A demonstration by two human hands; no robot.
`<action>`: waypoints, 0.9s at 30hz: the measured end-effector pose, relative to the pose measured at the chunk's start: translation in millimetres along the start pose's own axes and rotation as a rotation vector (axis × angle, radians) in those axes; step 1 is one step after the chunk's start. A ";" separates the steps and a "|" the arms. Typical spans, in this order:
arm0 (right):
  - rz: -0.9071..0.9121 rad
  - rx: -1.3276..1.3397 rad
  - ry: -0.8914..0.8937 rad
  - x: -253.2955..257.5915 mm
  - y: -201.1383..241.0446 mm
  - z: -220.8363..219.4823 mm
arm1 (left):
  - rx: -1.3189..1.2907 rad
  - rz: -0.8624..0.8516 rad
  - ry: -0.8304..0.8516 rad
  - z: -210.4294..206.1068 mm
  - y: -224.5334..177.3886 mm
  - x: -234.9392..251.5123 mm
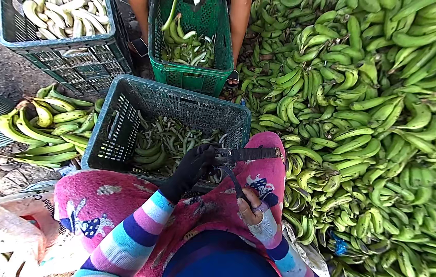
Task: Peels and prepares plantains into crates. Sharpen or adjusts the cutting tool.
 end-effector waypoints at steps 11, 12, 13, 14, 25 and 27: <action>0.474 -0.212 -0.089 46.7 37.4 27.6 | 0.108 0.119 0.087 0.8 13.9 7.5; 0.467 -0.284 -0.104 54.9 43.3 31.7 | 0.126 0.126 0.087 1.8 14.8 7.9; 0.454 -0.364 -0.116 64.4 50.7 36.5 | 0.142 0.129 0.088 2.8 16.3 8.4; 0.439 -0.438 -0.111 75.2 59.8 41.7 | 0.154 0.125 0.093 3.0 17.5 8.9; 0.178 -1.262 0.580 269.0 98.6 -4.5 | 0.528 -0.013 -0.014 68.1 -40.3 2.9; 0.194 -1.384 0.610 301.6 59.9 -17.3 | 0.502 -0.003 -0.189 109.2 -52.3 -1.2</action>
Point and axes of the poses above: each hand's wrist, its own x-axis towards the middle knuckle, its own z-axis out of the back of the hand, y = z × x, the point moved 5 cm from there along x, towards the middle knuckle, and after that the axes turned 12 degrees about -y, right-handed, at the moved point
